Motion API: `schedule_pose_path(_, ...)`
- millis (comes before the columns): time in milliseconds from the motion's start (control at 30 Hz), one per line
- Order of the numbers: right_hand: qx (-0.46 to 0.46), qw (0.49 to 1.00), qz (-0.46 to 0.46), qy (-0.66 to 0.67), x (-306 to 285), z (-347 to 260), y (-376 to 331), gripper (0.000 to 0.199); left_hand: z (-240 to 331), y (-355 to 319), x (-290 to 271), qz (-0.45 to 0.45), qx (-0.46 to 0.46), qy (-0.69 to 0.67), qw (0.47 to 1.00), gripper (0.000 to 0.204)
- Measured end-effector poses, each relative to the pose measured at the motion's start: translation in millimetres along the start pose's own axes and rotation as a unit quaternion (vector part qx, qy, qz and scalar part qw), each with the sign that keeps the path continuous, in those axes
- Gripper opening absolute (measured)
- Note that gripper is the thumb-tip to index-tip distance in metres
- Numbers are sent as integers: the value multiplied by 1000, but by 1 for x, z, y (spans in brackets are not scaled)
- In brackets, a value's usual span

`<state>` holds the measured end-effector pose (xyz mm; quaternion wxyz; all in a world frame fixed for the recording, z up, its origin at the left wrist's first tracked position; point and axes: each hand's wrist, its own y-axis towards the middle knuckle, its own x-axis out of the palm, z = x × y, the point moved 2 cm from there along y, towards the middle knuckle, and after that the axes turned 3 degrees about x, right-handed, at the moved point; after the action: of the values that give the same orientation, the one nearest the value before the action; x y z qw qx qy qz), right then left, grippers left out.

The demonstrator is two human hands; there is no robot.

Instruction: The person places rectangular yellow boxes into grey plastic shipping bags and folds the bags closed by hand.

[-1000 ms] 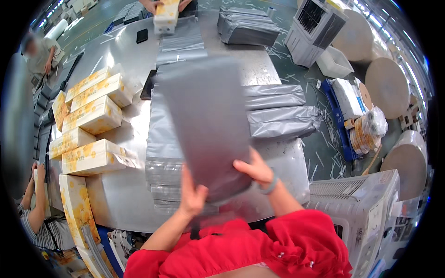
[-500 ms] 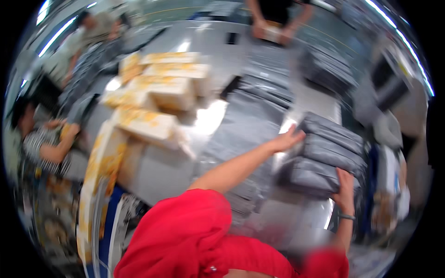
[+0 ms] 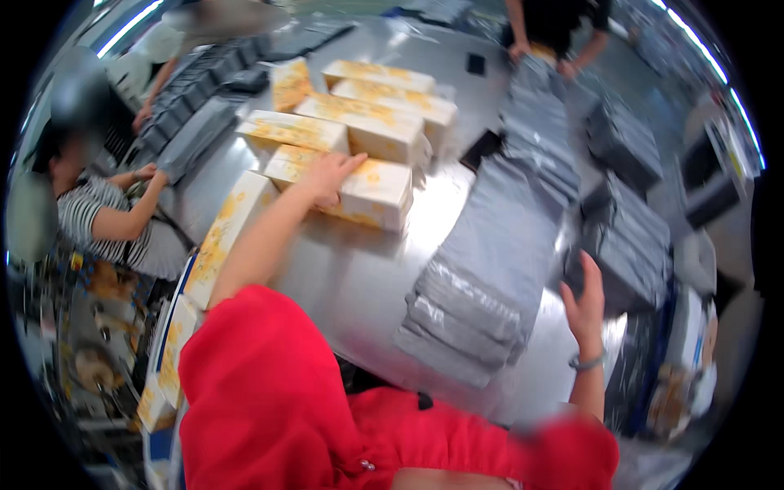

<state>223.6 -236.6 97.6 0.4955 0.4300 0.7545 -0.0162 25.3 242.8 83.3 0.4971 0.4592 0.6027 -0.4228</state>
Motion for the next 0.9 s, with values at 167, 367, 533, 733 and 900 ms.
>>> schedule_pose_path(167, 179, 934, 127, 280, -8, -12, -6, 36, 106, 45, -92, 58, 78, -405, 909, 85)
schedule_pose_path(367, 213, 931, 79, 287, 84, 7, -18, 39, 211, -11, 28, -234, -14, -686, 689, 68)
schedule_pose_path(533, 348, 852, 2, 390, 110, 6, -69, 27, 224, 42, 76, 160, 233, -301, 911, 19)
schedule_pose_path(733, 136, 988, 47, -56, 121, 11, -59, 14, 232, 89, 36, 57, 127, -475, 869, 5)
schedule_pose_path(900, 147, 964, 219, 28, 116, -17, -70, 15, 238, -6, 64, 357, 209, -414, 810, 19)
